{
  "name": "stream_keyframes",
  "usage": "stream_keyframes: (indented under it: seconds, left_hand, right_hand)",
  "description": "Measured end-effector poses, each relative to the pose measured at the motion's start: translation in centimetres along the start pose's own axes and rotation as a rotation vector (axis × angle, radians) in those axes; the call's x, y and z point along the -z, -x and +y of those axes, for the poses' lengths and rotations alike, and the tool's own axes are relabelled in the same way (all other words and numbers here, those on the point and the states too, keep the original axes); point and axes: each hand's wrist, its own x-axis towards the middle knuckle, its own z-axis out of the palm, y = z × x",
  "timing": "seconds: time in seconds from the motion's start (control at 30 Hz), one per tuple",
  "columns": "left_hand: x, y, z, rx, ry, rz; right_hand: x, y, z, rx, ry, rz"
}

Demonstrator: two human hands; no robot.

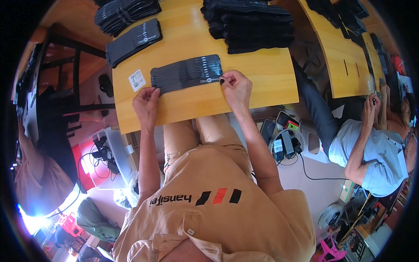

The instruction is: The recorder is seen assembling plastic buckles and clips onto black straps at a manufacturing workbench.

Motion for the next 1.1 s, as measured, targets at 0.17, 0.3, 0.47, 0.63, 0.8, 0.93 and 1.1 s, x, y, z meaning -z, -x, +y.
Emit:
stream_keyframes:
  seconds: [0.17,0.3,0.47,0.63,0.8,0.93,1.1]
  left_hand:
    - [0.0,-0.1,0.3,0.009,-0.002,0.036]
    - [0.0,-0.1,0.2,0.038,-0.011,0.022]
    - [-0.1,-0.1,0.3,0.042,-0.001,0.023]
    - [-0.1,-0.2,0.0,0.035,-0.025,0.035]
    - [-0.2,-0.2,-0.2,-0.023,-0.049,0.027]
    - [-0.3,-0.2,-0.5,-0.064,-0.063,0.032]
    - [-0.2,-0.3,-0.8,-0.083,-0.077,0.057]
  right_hand:
    - [-0.2,-0.1,0.1,-0.017,-0.008,-0.002]
    - [-0.3,-0.2,0.2,-0.008,0.038,0.008]
    - [-0.3,-0.2,-0.2,-0.020,0.097,0.015]
    - [-0.4,-0.3,-0.7,-0.039,0.209,0.010]
    - [-0.4,-0.3,-0.7,-0.046,0.220,0.016]
    - [-0.4,-0.4,-0.6,-0.060,0.212,0.018]
    - [-0.3,-0.5,-0.9,-0.053,0.229,0.008]
